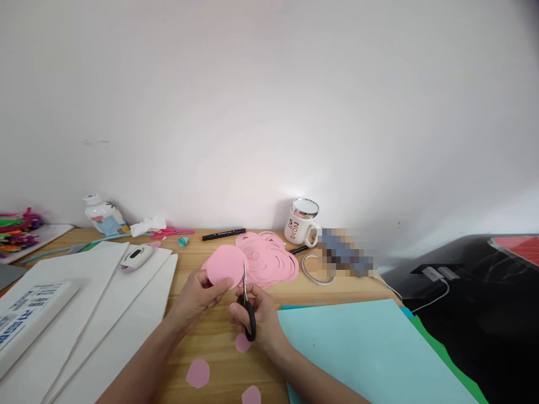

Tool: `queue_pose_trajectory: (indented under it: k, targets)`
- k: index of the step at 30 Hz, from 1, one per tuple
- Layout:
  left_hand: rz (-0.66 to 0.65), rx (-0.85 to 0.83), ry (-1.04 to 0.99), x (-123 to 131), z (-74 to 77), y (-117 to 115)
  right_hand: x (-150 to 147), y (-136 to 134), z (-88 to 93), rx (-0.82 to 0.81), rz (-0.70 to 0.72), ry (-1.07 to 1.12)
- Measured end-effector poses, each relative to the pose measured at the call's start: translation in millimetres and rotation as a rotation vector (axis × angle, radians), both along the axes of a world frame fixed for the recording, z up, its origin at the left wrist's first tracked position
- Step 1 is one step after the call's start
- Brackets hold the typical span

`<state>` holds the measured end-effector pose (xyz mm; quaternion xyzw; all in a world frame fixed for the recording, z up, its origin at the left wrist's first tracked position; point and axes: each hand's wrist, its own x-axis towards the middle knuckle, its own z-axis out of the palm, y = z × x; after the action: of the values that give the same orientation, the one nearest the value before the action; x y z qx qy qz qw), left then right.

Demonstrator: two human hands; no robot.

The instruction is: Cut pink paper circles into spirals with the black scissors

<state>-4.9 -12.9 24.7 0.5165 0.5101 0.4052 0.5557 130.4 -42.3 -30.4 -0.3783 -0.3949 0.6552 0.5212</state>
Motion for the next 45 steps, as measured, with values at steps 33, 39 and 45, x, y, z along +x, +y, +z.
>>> queue_pose_trajectory:
  k: [33, 39, 45]
  targets:
    - [-0.009, 0.024, -0.007, -1.0, -6.1, 0.5, 0.5, 0.4, 5.7, 0.011, -0.04, -0.029]
    - [0.039, 0.006, -0.071, 1.3, -1.4, 0.2, -1.1, 0.8, -4.8, -0.008, -0.022, 0.006]
    - [0.028, -0.042, -0.042, 1.1, -5.8, 1.3, -1.8, -0.3, -1.1, -0.017, -0.008, 0.0]
